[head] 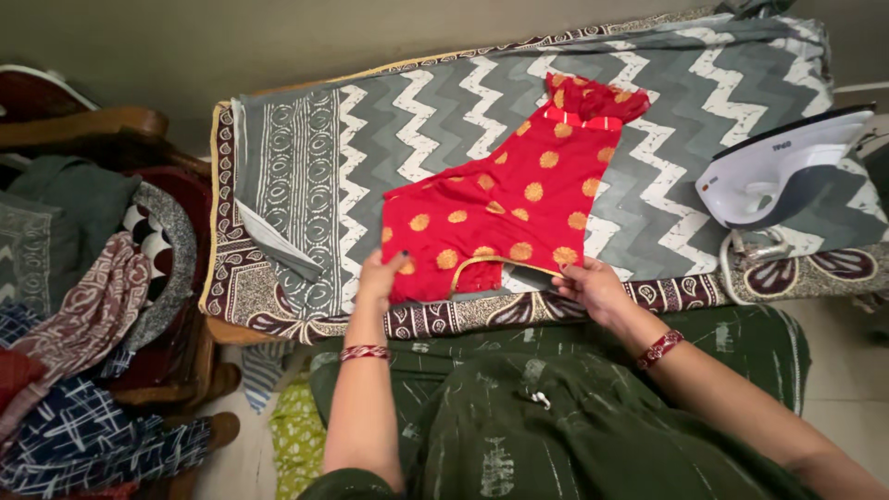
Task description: The person irons a red patterned garment on a patterned cloth-covered surface. They repeatedly smooth the fabric, use a white electric iron to press different sections, and fold the garment into a compact shape. The person handles the garment by hand to adjust its position and ensure even ironing.
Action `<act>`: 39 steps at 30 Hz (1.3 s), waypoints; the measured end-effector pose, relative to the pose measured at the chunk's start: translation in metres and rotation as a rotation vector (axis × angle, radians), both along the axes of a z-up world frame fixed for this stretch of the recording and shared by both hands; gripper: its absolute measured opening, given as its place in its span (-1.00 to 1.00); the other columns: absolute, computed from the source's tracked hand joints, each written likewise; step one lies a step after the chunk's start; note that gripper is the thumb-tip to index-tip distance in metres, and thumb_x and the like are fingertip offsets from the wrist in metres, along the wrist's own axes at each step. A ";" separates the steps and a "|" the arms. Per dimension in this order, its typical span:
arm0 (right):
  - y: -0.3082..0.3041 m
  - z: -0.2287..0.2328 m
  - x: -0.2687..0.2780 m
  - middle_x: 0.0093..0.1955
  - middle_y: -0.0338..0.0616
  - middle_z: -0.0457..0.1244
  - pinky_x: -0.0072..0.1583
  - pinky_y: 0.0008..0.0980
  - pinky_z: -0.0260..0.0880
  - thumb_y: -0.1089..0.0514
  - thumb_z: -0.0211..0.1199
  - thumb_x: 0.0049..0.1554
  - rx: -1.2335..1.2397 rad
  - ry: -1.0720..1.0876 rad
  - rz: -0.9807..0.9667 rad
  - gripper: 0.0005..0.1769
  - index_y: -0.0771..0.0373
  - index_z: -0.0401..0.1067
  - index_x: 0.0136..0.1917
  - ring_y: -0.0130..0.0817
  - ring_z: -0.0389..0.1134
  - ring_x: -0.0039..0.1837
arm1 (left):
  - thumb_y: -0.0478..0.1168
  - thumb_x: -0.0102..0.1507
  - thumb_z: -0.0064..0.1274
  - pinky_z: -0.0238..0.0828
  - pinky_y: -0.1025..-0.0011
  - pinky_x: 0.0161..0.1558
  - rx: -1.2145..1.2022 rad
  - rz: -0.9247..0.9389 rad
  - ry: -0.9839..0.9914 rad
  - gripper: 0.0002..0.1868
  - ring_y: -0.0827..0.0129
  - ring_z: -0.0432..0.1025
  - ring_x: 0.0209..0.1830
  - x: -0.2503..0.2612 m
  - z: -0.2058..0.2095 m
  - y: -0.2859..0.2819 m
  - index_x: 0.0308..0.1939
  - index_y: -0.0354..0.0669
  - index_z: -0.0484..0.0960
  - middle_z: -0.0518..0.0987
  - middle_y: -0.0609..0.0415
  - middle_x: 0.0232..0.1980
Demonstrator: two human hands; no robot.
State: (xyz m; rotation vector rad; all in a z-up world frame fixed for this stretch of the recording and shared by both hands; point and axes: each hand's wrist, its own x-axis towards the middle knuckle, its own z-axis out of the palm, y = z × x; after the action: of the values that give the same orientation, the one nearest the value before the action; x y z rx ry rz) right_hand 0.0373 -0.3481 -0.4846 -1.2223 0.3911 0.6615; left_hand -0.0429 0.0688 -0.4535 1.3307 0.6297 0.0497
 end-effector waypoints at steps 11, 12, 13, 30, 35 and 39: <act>-0.034 0.037 -0.033 -0.11 -0.15 0.43 -0.11 -0.36 0.48 0.12 0.24 0.21 -0.320 0.085 0.388 -0.81 0.23 0.50 0.05 -0.37 0.43 -0.14 | 0.02 0.12 0.39 0.43 0.10 0.11 1.053 -0.403 0.673 -0.43 -0.07 0.50 0.09 -0.026 0.051 0.038 0.03 -0.27 0.58 0.61 -0.25 0.06; -0.048 0.036 -0.029 -0.11 -0.15 0.42 -0.10 -0.36 0.49 0.12 0.24 0.21 -0.352 0.037 0.342 -0.82 0.20 0.51 0.06 -0.38 0.42 -0.14 | 0.04 0.11 0.38 0.41 0.07 0.11 1.071 -0.350 0.699 -0.42 -0.08 0.47 0.11 -0.023 0.056 0.033 0.05 -0.22 0.56 0.59 -0.23 0.07; -0.066 0.034 -0.023 -0.09 -0.18 0.40 -0.10 -0.38 0.48 0.15 0.24 0.21 -0.352 -0.109 0.191 -0.84 0.20 0.49 0.06 -0.39 0.42 -0.14 | -0.01 0.11 0.35 0.41 0.06 0.08 1.210 -0.237 0.538 -0.48 -0.08 0.48 0.08 -0.015 0.058 0.026 0.02 -0.23 0.60 0.61 -0.22 0.03; -0.206 0.027 0.103 0.26 -0.19 0.28 0.31 -0.45 0.40 0.44 0.33 0.26 -0.407 -0.924 -0.554 -0.45 0.34 0.24 0.45 -0.34 0.32 0.26 | -0.06 -0.07 0.34 0.35 -0.12 -0.03 1.483 -0.429 0.060 -0.62 -0.05 0.46 0.09 0.182 0.035 -0.115 -0.21 -0.03 0.71 0.62 -0.05 0.00; -0.143 0.148 0.065 0.09 0.00 0.33 0.01 -0.23 0.48 0.13 0.33 0.26 -0.996 -0.647 -0.160 -0.55 0.36 0.35 0.33 -0.16 0.43 0.04 | -0.15 0.28 0.07 0.33 -0.02 0.10 1.215 -0.487 0.045 -0.89 0.16 0.55 -0.04 0.196 0.007 -0.110 -0.27 0.00 0.67 0.69 0.08 -0.19; -0.092 0.195 0.049 0.05 0.19 0.39 0.01 -0.05 0.44 -0.09 0.40 0.11 -1.275 -0.974 0.394 -0.39 0.28 0.43 0.31 0.04 0.43 0.00 | -0.15 0.19 0.14 0.40 0.04 -0.03 1.262 -0.361 -0.119 -0.91 0.07 0.51 -0.05 0.195 -0.015 -0.103 -0.34 -0.02 0.69 0.63 0.07 -0.13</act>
State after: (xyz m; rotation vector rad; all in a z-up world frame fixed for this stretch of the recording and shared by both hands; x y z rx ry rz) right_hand 0.0860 -0.4399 -0.2894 -2.6829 -0.3609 -0.0196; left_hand 0.1516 -0.0341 -0.4689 2.6174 0.1939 0.2602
